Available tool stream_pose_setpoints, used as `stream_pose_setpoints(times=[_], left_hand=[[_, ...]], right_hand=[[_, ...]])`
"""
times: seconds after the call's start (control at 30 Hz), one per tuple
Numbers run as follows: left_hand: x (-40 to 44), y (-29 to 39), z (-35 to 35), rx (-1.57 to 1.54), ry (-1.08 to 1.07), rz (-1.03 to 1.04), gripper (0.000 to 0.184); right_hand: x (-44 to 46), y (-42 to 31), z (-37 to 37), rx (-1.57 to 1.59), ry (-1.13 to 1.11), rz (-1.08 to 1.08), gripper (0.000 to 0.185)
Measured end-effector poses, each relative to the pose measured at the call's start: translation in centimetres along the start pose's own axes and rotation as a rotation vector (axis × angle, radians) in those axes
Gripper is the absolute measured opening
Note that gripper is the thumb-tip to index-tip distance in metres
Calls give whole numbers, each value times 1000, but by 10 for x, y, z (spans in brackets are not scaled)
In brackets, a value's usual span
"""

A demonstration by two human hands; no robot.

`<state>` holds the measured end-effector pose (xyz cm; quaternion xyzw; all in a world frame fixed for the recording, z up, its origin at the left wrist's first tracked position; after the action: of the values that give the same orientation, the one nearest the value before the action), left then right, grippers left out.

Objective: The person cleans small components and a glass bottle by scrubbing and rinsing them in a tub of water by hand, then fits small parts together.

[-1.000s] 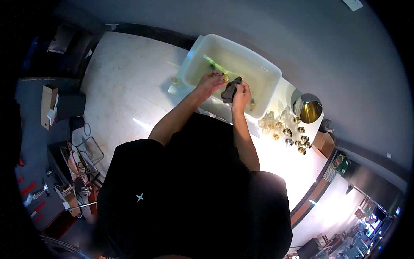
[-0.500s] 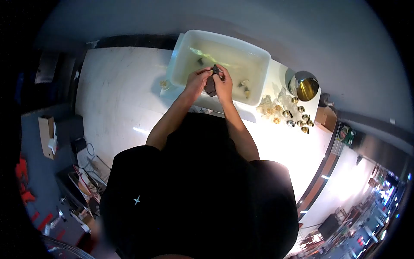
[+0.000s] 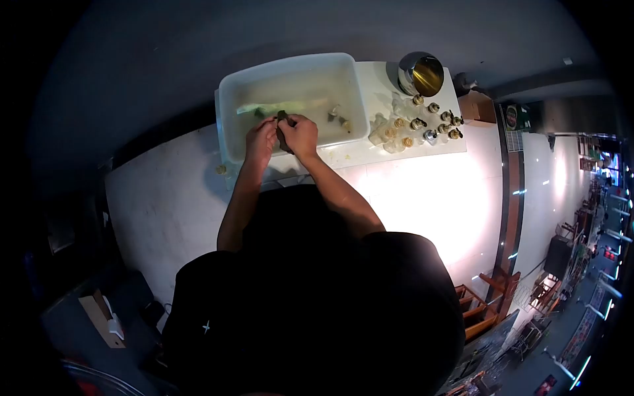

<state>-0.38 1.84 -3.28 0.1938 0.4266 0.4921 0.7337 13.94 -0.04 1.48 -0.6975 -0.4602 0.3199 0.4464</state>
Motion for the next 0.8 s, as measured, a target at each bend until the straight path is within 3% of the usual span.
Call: stream_pose_setpoints(times=[0.1,0.23,0.43,0.8], left_hand=[[-2,-4,2,6,-85,-24,26],[0,0,-1,43,-30,15,30],[9,2,1,20,-49,63,31],[18,-10,2,15,-60,53,26]], right_hand=[[-4,5,0,-9,28,80,28],[-1,14,4,18,26,148,30],[-2,17,6,158,-14,88,36],[-7,16,-1,11,103,88,31]])
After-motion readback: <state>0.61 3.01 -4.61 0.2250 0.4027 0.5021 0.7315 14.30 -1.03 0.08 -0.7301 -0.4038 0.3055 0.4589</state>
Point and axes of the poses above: each hand's wrist, its own x-axis towards the middle knuckle, its own z-axis out of the palm, y = z × x, the point moved 6 cm from there along x, towards the middle knuckle, and after that the axes turned 1 degree about -x, right-handed, at the moved point
